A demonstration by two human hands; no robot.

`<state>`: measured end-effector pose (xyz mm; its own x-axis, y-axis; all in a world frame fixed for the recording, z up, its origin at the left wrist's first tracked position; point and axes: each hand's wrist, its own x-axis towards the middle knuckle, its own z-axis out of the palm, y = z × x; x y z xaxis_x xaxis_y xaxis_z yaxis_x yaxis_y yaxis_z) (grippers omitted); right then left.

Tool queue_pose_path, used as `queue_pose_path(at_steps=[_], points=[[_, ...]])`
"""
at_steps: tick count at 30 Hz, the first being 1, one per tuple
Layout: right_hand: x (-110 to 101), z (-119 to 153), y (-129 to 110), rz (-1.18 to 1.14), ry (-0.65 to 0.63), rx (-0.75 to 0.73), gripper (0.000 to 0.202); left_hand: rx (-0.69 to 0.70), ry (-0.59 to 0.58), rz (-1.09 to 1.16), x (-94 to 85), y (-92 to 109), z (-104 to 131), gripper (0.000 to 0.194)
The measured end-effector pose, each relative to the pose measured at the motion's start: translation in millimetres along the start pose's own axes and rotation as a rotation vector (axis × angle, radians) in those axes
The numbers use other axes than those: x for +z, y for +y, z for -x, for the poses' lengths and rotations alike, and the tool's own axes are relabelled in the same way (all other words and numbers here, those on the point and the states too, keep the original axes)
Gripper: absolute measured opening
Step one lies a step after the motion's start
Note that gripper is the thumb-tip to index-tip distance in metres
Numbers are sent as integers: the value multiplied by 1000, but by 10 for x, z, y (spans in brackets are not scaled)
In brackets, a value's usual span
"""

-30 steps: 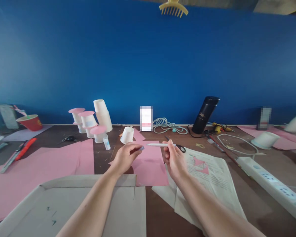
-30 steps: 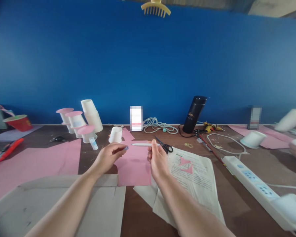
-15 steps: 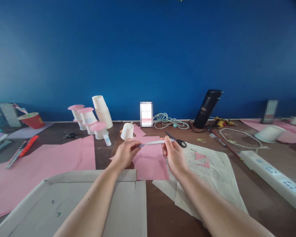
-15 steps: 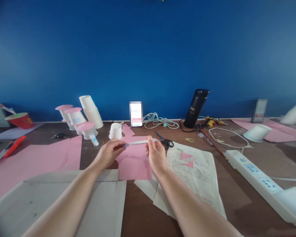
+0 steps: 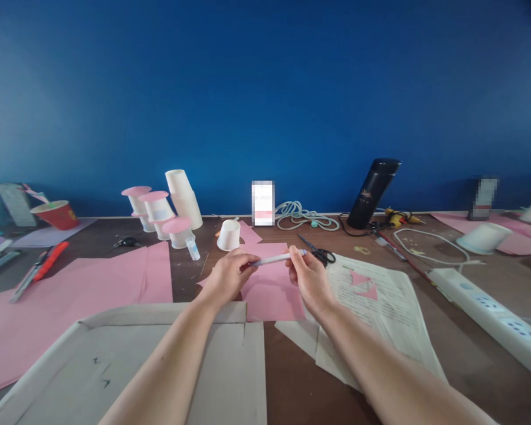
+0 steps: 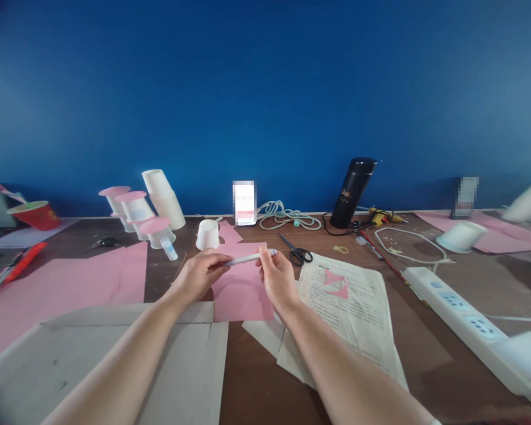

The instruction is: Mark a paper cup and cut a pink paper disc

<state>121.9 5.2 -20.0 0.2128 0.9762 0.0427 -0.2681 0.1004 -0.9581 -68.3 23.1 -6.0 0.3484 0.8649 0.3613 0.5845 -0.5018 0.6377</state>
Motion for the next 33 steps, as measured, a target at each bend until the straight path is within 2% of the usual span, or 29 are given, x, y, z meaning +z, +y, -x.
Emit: queue_pose_path(at_steps=[11,19,22,24,26,27,30,31,33], points=[[-13,23,-19,19,-18,59,45,83,-40,-59,51,3,9,21],[-25,39,-89,-48,-17,111,40,74,-46,-140,82,108,34,22],[-34,23,-91,-9,-20,114,41,82,-44,-133,95,89,21,23],[-80,-23,-95,112,-35,97,44,65,-30,-131,99,38,9,24],[-180,-105,-113,343,-55,19,48,19,4,-150,90,-29,0,24],[-249,-157,-129,458,-21,-63,48,-10,25,-164,79,-62,-2,24],[-494,-320,-197,851,219,-317,45,-95,109,-198,27,-130,-1,25],[-571,-364,-221,1018,255,-326,42,-122,140,-208,8,-139,1,25],[-694,-422,-262,1352,247,-202,38,-173,203,-225,-24,-143,2,22]])
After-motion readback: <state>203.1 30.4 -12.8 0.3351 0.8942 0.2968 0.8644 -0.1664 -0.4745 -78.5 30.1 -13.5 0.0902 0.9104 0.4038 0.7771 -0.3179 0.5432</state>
